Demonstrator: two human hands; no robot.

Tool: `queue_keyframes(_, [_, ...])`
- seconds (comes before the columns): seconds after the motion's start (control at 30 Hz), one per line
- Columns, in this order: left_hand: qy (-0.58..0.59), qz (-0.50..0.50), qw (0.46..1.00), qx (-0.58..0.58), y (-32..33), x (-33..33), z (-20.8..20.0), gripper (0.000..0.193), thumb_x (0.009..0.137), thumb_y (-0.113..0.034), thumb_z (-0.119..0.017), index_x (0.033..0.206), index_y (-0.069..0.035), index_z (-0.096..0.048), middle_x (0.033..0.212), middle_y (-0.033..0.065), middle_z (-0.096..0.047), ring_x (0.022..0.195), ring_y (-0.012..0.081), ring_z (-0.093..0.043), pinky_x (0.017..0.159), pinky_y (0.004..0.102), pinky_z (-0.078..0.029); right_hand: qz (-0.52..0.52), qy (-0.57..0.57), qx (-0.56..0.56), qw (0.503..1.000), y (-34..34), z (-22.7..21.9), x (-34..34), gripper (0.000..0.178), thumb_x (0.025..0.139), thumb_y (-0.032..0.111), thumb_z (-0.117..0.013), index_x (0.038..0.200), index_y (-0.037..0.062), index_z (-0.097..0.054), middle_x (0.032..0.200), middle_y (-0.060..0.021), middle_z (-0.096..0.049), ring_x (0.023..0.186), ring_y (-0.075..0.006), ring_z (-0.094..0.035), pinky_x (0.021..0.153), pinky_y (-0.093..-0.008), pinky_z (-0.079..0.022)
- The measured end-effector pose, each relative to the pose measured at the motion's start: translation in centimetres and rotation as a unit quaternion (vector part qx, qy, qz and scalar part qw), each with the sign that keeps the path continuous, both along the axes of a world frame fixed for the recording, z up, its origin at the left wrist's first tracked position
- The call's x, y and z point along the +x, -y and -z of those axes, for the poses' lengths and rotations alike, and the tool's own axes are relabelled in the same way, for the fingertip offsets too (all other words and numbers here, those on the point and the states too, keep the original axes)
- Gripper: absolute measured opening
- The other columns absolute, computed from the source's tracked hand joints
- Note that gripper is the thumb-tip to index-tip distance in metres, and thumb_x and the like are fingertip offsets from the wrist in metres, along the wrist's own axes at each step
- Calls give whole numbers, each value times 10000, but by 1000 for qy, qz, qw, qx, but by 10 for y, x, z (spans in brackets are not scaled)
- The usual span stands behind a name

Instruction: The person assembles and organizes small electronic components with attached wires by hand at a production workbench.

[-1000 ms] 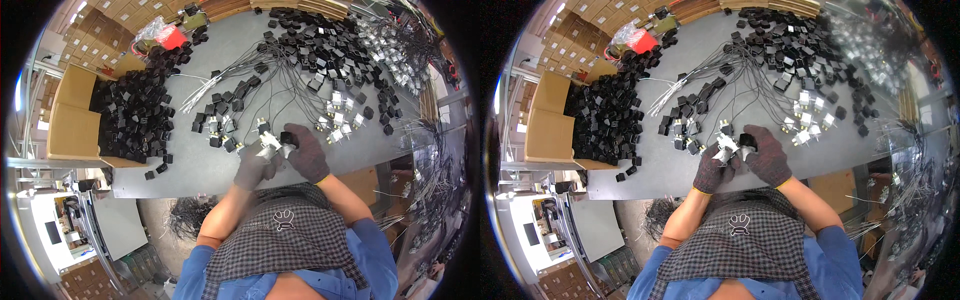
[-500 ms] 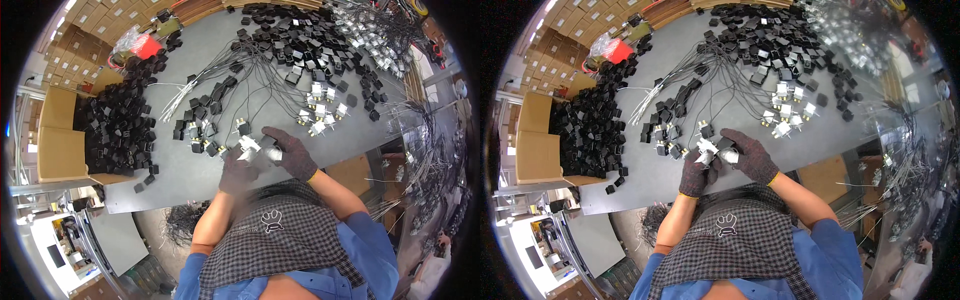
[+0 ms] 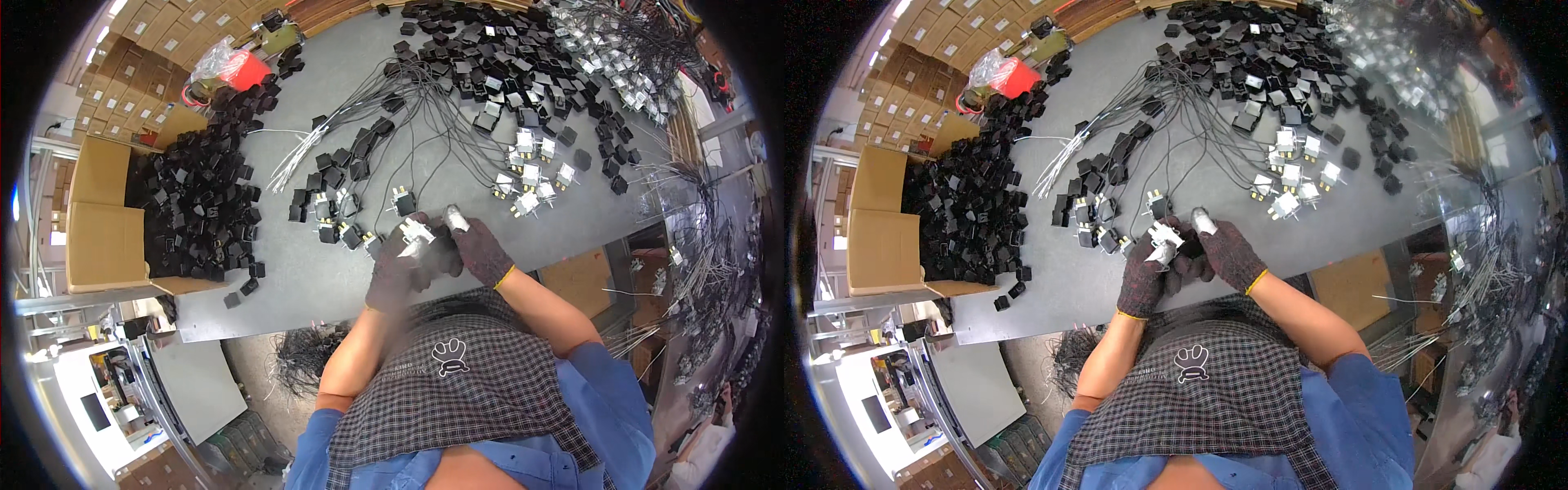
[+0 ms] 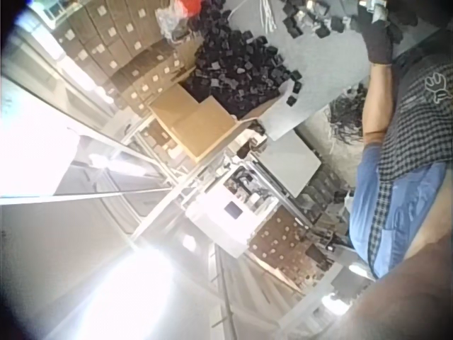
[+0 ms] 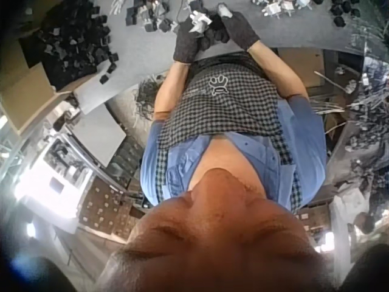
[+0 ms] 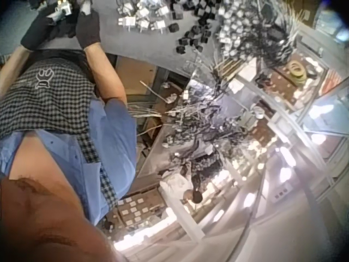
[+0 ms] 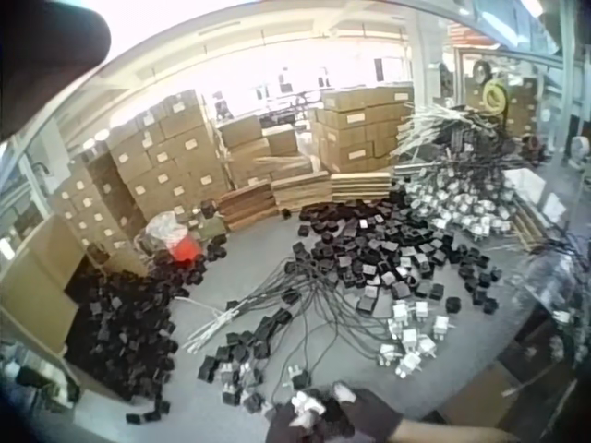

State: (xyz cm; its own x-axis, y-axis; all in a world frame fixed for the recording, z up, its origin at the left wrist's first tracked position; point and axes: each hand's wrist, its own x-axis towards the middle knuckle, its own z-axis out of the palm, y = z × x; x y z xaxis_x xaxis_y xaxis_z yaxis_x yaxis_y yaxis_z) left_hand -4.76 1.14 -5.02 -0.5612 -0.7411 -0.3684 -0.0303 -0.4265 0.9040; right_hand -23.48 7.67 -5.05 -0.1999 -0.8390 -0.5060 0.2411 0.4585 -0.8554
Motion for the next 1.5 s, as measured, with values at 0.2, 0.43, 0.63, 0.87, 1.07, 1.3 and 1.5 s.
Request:
queue_keyframes(0.2, [168, 58, 966, -188, 4, -1, -4, 555, 1078, -406, -666, 1484, -30, -611, 1223, 62, -737, 1009, 149, -693, 875, 310, -553, -86, -9, -152, 985, -11, 12, 1, 359, 1133, 276, -545, 1354, -1, -600, 951, -91, -726, 677, -158, -702, 558, -304, -567])
queue_keyframes(0.43, [-35, -17, 998, -40, -1, 1, 16, 503, 1148, -366, -562, 1531, -40, -580, 1246, 81, -725, 1097, 161, -681, 944, 328, -550, -14, 129, -59, 990, 2, 5, -10, 366, 1115, 318, -576, 1320, 23, -641, 919, -78, -725, 666, -140, -683, 538, -296, -551])
queue_keyframes(0.63, [156, 67, 982, -80, 2, 3, -27, 575, 1055, -189, -609, 1601, -39, -514, 1220, 87, -715, 1038, 141, -685, 849, 302, -565, -180, 21, -37, 983, 12, -22, -16, 470, 1108, 403, -575, 1390, 33, -638, 924, -73, -746, 665, -148, -702, 518, -299, -539])
queue_keyframes(0.87, [12, -8, 998, -62, -6, 13, 3, 689, 992, -156, -637, 1640, -26, -441, 1118, 100, -720, 898, 137, -698, 693, 291, -558, -105, 41, -7, 994, 20, -3, -7, 471, 1109, 408, -570, 1412, 53, -630, 932, -91, -751, 652, -164, -712, 505, -308, -538])
queue_keyframes(1.07, [81, 48, 993, -68, 10, 19, -17, 639, 1000, -90, -604, 1621, -22, -469, 1042, 82, -717, 742, 136, -670, 613, 293, -543, -230, 8, 29, 973, 33, -26, -9, 414, 1096, 342, -536, 1346, 36, -661, 961, -100, -756, 751, -186, -739, 656, -347, -608])
queue_keyframes(1.3, [82, 115, 989, -48, 8, 2, -47, 552, 1000, -81, -618, 1548, -53, -553, 867, 64, -721, 597, 144, -655, 527, 283, -525, -105, 314, 42, 943, 71, -7, 11, 584, 1118, 539, -504, 1166, 14, -754, 1107, -101, -784, 984, -210, -743, 920, -363, -600])
queue_keyframes(1.5, [192, 77, 898, -389, 8, 22, -33, 588, 1013, -131, -670, 1592, -148, -563, 1053, 85, -767, 808, 84, -691, 663, 268, -552, -158, 233, -24, 959, 73, 32, 17, 662, 1118, 621, -458, 1087, 30, -754, 973, -75, -768, 824, -213, -735, 721, -360, -618])
